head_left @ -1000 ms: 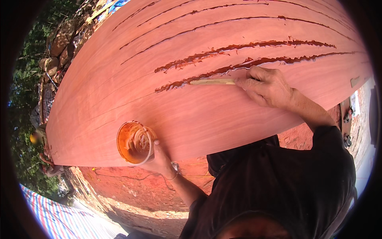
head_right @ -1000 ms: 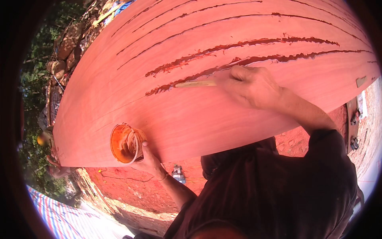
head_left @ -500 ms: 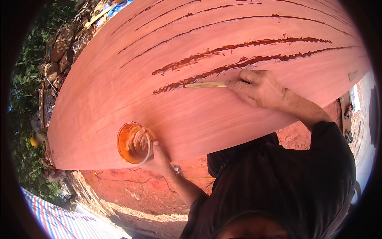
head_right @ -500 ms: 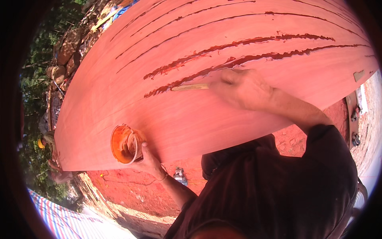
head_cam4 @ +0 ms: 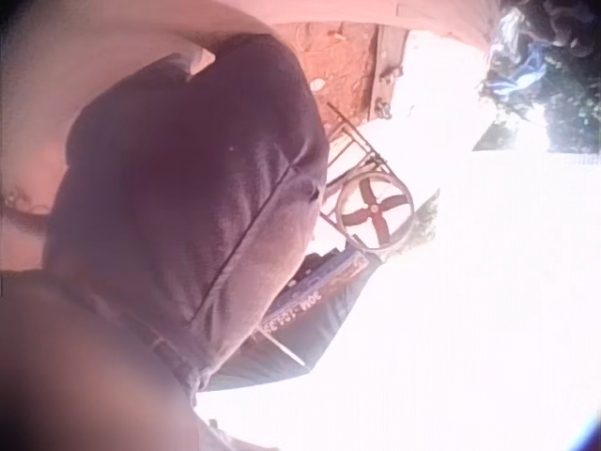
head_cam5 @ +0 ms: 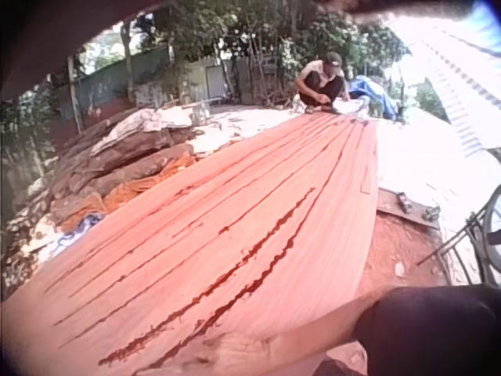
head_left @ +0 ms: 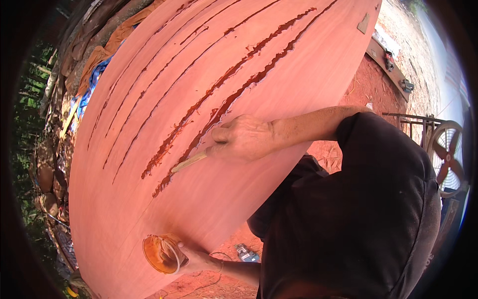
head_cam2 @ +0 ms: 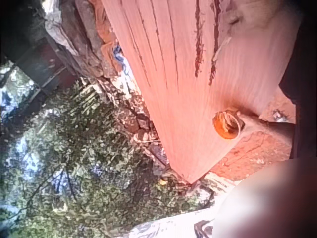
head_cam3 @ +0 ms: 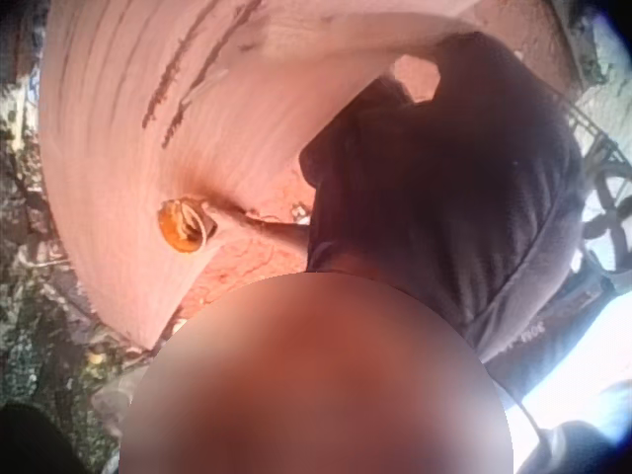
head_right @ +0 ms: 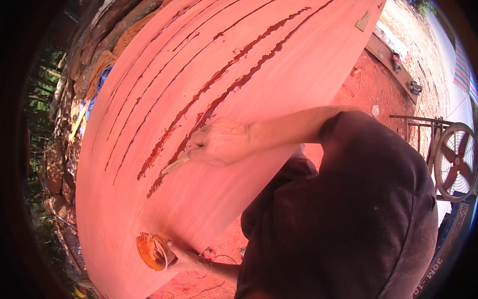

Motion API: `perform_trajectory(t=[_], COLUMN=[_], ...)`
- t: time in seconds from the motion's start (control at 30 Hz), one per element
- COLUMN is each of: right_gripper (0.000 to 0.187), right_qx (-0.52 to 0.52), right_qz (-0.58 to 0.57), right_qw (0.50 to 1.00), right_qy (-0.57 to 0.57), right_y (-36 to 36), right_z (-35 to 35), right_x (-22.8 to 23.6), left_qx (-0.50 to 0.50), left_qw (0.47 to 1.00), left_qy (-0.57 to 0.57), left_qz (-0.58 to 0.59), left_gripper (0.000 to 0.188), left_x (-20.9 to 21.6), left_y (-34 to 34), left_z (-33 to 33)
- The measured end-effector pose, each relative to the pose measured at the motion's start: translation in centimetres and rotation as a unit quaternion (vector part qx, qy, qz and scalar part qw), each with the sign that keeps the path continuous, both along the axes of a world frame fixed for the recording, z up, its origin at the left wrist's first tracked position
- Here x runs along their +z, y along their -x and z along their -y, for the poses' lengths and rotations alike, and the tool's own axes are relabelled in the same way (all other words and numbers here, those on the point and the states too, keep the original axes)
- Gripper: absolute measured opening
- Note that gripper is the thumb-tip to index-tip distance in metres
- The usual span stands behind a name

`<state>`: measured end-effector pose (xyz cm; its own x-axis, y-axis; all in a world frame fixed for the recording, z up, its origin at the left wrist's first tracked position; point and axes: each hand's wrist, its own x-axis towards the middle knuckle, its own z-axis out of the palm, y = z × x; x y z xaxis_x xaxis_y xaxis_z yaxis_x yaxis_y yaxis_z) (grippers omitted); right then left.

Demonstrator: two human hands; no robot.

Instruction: The person applies a reddish paste into the grooves of a large pink wooden board using a small stick. They repeatedly dip the stick into a container, spread the paste along the grooves, and later add liquid from a white jug to the container before continuing to fill the grooves.

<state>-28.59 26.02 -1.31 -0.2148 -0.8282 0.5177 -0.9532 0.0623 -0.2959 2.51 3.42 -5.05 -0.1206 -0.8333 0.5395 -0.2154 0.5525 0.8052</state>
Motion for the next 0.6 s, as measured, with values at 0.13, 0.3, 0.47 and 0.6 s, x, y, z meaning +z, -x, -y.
perform_trajectory(t=[0.13,0.3,0.47,0.6], right_gripper=[0.015,0.017,0.024,0.021], right_qx=[0.016,0.015,-0.015,-0.071], right_qz=[0.013,-0.005,0.078,0.243], right_qw=[0.999,0.998,0.994,0.966], right_qy=[0.049,0.065,0.073,0.04], right_y=[-0.4,-0.1,0.0,1.6], right_z=[0.2,-0.2,-3.9,-9.2], right_x=[-0.4,-0.2,1.1,2.7], left_qx=[-0.037,-0.044,-0.006,-0.025], left_qw=[0.999,0.999,1.0,1.0], left_qy=[0.013,0.014,-0.004,0.006], left_qz=[0.002,-0.017,-0.005,0.01], left_gripper=[0.103,0.096,0.101,0.1], left_x=[0.5,0.7,0.7,0.4], left_y=[0.2,0.5,0.8,0.1], left_z=[0.2,-0.1,-0.5,0.0])
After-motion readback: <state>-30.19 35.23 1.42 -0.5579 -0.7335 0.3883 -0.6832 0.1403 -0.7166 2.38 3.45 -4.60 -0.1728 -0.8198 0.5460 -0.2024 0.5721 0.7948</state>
